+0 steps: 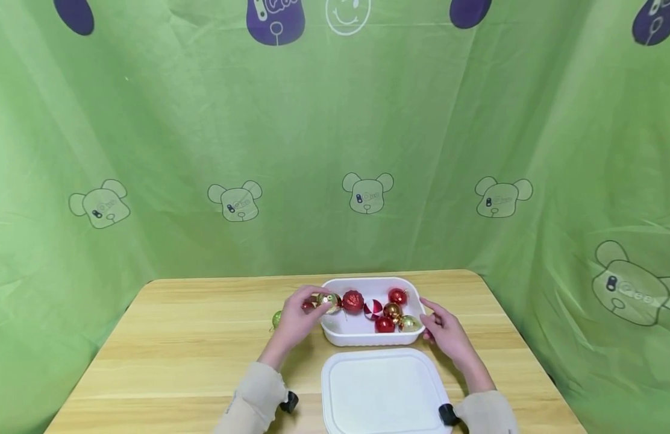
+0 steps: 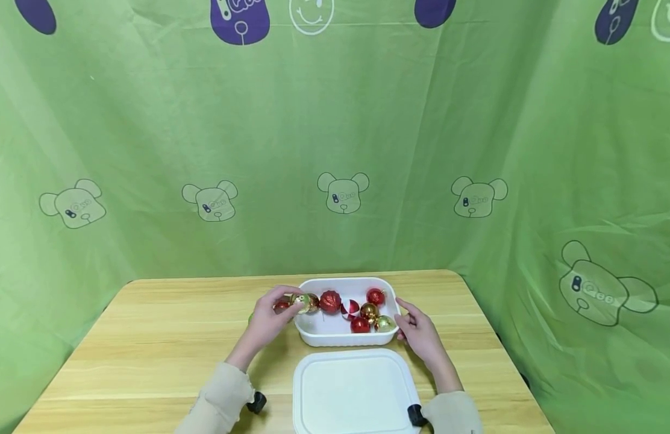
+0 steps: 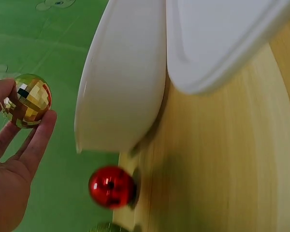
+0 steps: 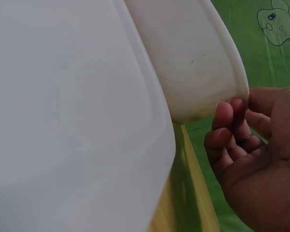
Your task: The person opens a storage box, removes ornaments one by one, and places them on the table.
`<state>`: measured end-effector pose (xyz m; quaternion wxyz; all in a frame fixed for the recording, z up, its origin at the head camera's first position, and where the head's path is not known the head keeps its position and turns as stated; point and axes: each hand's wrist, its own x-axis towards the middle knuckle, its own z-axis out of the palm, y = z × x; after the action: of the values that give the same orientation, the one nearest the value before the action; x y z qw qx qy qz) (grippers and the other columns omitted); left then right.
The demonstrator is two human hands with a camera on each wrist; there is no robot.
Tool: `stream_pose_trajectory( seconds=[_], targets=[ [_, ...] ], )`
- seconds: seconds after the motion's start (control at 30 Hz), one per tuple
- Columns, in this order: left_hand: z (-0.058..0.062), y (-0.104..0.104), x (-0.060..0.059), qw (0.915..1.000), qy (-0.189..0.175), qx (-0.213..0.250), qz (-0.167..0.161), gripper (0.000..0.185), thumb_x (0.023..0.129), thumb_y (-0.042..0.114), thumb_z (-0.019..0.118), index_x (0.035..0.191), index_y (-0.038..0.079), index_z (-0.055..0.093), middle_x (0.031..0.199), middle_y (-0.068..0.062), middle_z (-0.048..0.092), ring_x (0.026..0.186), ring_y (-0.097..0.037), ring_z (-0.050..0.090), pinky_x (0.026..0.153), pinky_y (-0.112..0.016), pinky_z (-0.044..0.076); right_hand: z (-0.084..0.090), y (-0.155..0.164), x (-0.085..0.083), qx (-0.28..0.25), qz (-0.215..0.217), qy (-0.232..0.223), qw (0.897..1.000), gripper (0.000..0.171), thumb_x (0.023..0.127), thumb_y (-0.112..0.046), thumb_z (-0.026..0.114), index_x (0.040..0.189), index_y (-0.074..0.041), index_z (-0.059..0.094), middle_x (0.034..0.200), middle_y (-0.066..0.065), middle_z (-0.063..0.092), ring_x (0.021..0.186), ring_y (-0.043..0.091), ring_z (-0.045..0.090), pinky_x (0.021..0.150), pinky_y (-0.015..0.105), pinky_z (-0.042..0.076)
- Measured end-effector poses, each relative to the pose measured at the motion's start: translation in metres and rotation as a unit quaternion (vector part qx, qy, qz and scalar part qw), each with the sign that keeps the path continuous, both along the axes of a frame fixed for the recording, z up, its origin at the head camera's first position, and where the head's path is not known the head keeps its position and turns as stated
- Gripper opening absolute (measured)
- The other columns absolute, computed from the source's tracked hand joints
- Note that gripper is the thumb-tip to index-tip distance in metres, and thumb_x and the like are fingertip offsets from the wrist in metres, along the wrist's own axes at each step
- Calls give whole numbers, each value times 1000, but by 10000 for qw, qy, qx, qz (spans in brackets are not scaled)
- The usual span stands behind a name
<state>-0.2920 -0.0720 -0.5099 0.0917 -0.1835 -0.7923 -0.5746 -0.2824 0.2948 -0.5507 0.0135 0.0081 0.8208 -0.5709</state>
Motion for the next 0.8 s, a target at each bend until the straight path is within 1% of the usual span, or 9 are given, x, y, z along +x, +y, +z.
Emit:
stream_pose_trajectory(
  seconds=[0.1,0.2,0.4,0.57,0.8],
  targets=[
    [0,-15,1,9998,-83,119,135,25,93,19,78,117,22,74,119,-2,70,104,-24,67,89,-32,63,-1,0,-1,0,8,-13,10000,58,107,-18,57,161,-10,36,90,9,60,75,18,63,61,26,56],
    [-1,-32,2,9993,-128,208,266,24,93,18,78,116,21,74,121,-2,70,108,-25,67,91,-36,63,-2,1,-2,4,-1,-38,10000,58,107,-18,57,161,-11,35,91,9,60,76,18,63,61,26,56],
    [-1,-64,6,9986,-175,202,467,27,94,21,77,120,16,73,124,-5,70,113,-29,68,95,-38,62,-2,1,-3,14,-51,-62,10000,58,107,-19,57,161,-12,36,91,9,59,76,19,63,62,26,56],
    [-2,-85,11,9978,-264,1,605,30,94,20,77,123,12,71,127,-6,69,114,-29,68,96,-35,61,-1,1,-2,-12,1,-67,10000,58,108,-18,56,161,-11,35,90,9,60,76,19,63,61,26,56],
    [-7,-106,16,9955,-413,-358,768,26,94,21,77,120,18,72,127,-3,68,114,-27,67,96,-36,61,0,0,-1,41,-26,-8,10000,57,107,-19,57,160,-11,37,89,8,59,75,18,62,62,26,56]
  ],
)
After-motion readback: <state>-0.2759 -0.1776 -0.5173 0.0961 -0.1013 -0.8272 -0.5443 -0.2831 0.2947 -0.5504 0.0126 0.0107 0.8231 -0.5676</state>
